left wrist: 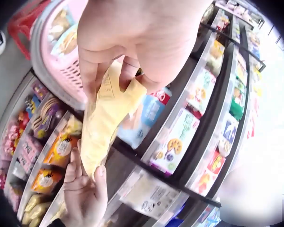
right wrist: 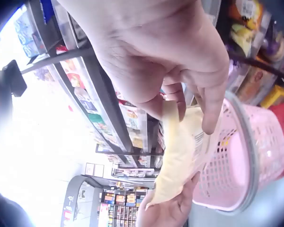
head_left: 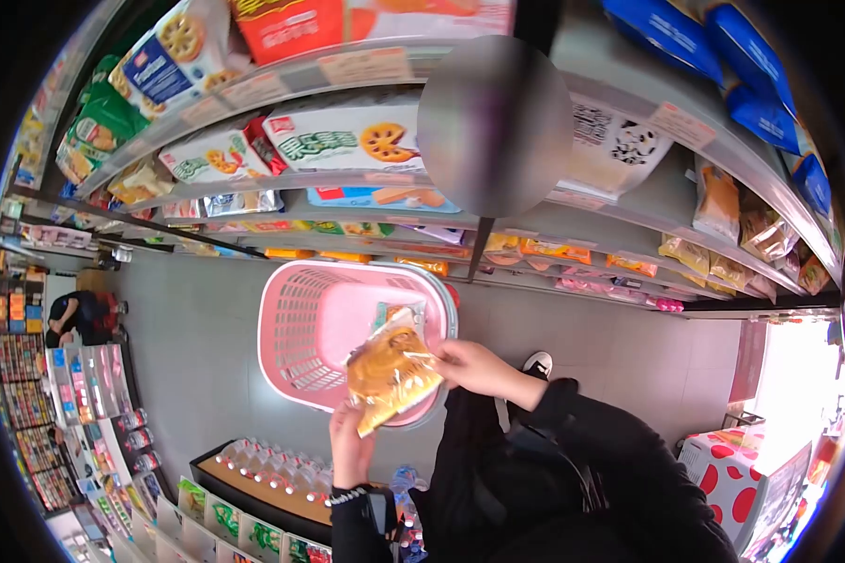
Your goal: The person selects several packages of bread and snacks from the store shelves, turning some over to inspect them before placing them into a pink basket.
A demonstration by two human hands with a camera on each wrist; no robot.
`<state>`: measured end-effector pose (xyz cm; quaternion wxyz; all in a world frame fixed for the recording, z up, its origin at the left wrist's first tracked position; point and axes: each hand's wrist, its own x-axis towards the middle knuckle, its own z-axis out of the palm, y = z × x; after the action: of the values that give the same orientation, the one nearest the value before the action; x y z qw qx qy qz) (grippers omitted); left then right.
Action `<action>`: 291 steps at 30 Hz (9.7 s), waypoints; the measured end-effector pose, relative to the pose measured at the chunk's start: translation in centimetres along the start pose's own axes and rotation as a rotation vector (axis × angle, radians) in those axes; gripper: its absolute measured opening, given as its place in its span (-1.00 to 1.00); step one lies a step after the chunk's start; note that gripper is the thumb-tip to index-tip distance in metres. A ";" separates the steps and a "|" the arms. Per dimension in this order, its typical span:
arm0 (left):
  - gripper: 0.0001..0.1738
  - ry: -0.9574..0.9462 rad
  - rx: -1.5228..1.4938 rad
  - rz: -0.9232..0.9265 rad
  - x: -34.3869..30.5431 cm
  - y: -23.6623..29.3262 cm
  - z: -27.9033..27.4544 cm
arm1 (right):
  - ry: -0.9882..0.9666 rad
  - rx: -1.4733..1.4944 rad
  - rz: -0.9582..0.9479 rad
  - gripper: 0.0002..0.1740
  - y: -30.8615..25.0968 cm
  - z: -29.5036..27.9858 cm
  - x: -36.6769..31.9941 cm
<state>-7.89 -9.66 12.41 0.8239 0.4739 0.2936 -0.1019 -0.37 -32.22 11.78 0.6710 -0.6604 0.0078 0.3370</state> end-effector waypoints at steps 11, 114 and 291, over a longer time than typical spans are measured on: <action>-0.87 -0.040 0.055 -0.330 15.2 -0.4 -7.4 | 0.556 -0.214 0.006 -0.79 11.4 6.3 12.6; -0.66 -0.039 -0.418 -0.347 4.7 -1.6 -5.3 | -0.356 0.473 0.119 -0.84 2.6 2.0 5.1; -0.79 -0.708 0.876 0.178 5.0 -6.2 18.5 | 0.692 0.504 -0.006 -0.66 7.1 -21.7 -22.7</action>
<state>0.54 -27.91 12.09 0.6040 0.7312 -0.1112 -0.2969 -11.80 -62.35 13.08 0.7702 -0.5502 0.3124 0.0812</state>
